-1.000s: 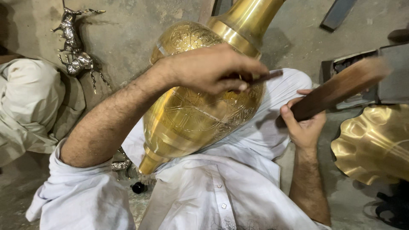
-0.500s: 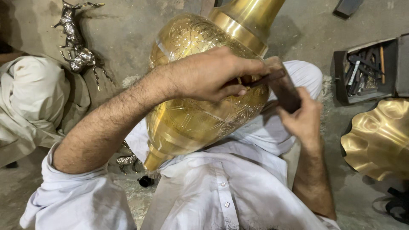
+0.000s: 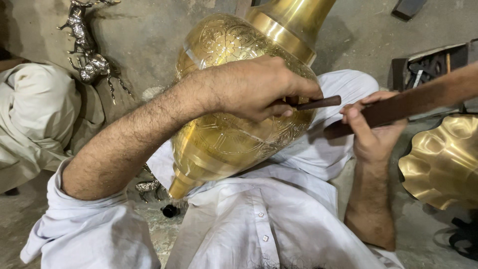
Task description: The person sits on the floor with a large brass vase resting on their lap and engraves decorative patterns into its surface. They hold a small chisel against the brass with one hand and strike it with a wooden mallet held in the other, repeatedly repositioning the chisel across different areas of the vase.
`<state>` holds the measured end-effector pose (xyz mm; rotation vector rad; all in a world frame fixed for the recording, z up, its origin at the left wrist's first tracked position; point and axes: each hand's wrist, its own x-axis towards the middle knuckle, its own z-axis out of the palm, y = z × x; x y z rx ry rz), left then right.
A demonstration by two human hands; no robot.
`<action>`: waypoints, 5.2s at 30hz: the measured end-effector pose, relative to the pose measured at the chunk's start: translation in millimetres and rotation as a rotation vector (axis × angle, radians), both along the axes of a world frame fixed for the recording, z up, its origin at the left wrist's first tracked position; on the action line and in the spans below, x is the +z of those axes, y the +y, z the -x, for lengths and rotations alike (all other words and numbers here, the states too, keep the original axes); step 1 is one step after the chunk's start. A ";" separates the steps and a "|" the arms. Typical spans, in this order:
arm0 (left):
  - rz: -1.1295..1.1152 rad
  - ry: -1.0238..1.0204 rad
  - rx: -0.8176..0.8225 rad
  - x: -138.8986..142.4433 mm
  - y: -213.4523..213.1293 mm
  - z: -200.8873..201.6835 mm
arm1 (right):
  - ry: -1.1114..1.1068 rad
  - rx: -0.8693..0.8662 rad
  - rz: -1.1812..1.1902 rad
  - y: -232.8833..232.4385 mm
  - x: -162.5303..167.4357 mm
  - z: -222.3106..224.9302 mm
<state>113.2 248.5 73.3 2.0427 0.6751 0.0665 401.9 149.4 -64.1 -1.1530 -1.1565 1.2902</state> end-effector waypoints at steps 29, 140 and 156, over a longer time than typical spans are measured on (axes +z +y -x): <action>0.041 -0.051 -0.109 3.5 1.9 9.8 | -0.139 -0.135 -0.146 -5.5 18.6 21.3; 0.218 0.110 -0.336 2.5 58.3 11.7 | -0.820 0.158 0.057 -18.5 -0.8 12.1; 0.343 0.055 -0.474 5.5 68.8 7.0 | -0.247 -0.200 -0.119 -18.0 4.7 16.4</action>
